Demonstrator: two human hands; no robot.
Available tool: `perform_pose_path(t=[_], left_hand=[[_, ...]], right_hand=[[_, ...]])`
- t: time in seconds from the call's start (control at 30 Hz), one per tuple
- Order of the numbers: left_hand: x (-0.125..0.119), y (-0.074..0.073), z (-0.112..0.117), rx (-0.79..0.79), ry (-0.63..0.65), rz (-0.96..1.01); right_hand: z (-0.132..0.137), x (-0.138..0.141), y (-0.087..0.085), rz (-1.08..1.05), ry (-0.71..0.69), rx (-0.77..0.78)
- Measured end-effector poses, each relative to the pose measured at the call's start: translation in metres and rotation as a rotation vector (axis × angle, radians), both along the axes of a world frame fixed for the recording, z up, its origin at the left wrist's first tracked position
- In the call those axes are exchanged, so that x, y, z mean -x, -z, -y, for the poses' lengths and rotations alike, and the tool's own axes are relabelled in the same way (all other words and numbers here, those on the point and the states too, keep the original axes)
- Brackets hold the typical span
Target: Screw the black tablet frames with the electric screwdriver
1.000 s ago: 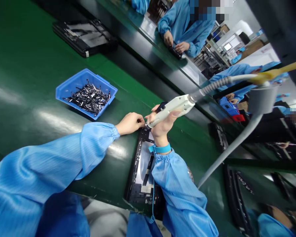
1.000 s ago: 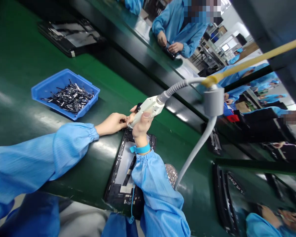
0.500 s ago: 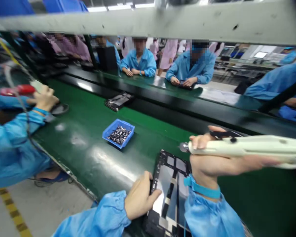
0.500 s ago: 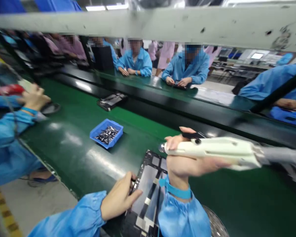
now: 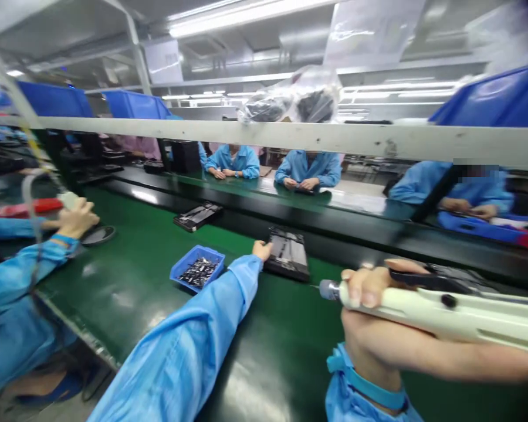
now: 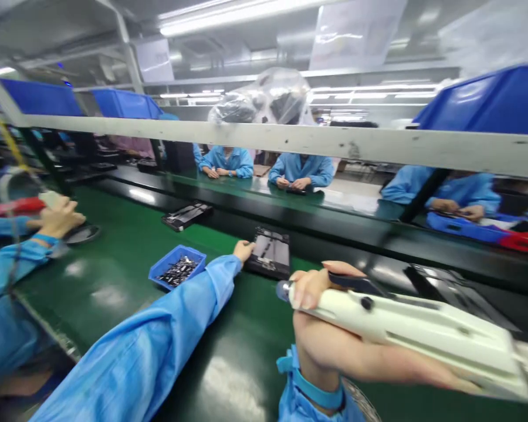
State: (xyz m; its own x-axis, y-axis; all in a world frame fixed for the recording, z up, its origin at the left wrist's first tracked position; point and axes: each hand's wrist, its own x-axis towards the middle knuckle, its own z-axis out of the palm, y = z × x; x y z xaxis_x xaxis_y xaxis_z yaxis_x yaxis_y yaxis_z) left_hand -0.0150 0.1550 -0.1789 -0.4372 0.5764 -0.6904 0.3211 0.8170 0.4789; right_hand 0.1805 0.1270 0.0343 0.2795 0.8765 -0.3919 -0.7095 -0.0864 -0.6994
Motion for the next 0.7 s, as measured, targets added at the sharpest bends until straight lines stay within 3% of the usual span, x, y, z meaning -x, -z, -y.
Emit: perform_pose_path(t=[0.1,0.2,0.33,0.43,0.53,0.6,0.7], left_hand=[[0.007,0.008,0.003,-0.169,0.062,-0.123],[0.006,0.0,0.052,-0.271,0.173,-0.109],[0.002,-0.019,0.119,-0.296,0.299,0.008],[0.003,-0.022,0.135,-0.329,0.32,0.058],[0.003,-0.013,0.132,-0.357,0.305,0.111],[0.002,-0.008,0.129,-0.376,0.288,0.155],[0.003,-0.009,0.128,-0.395,0.262,0.206]], right_hand=[[0.005,-0.01,0.013,0.178,-0.078,-0.266],[0.005,-0.012,0.021,0.245,-0.095,-0.393],[0.007,0.006,0.035,0.204,-0.159,-0.389],[0.025,0.027,0.065,0.25,-0.293,-0.254],[0.052,0.039,0.104,0.375,-0.493,0.082],[0.067,0.04,0.124,0.472,-0.517,0.253],[0.083,0.038,0.139,0.545,-0.432,0.382]])
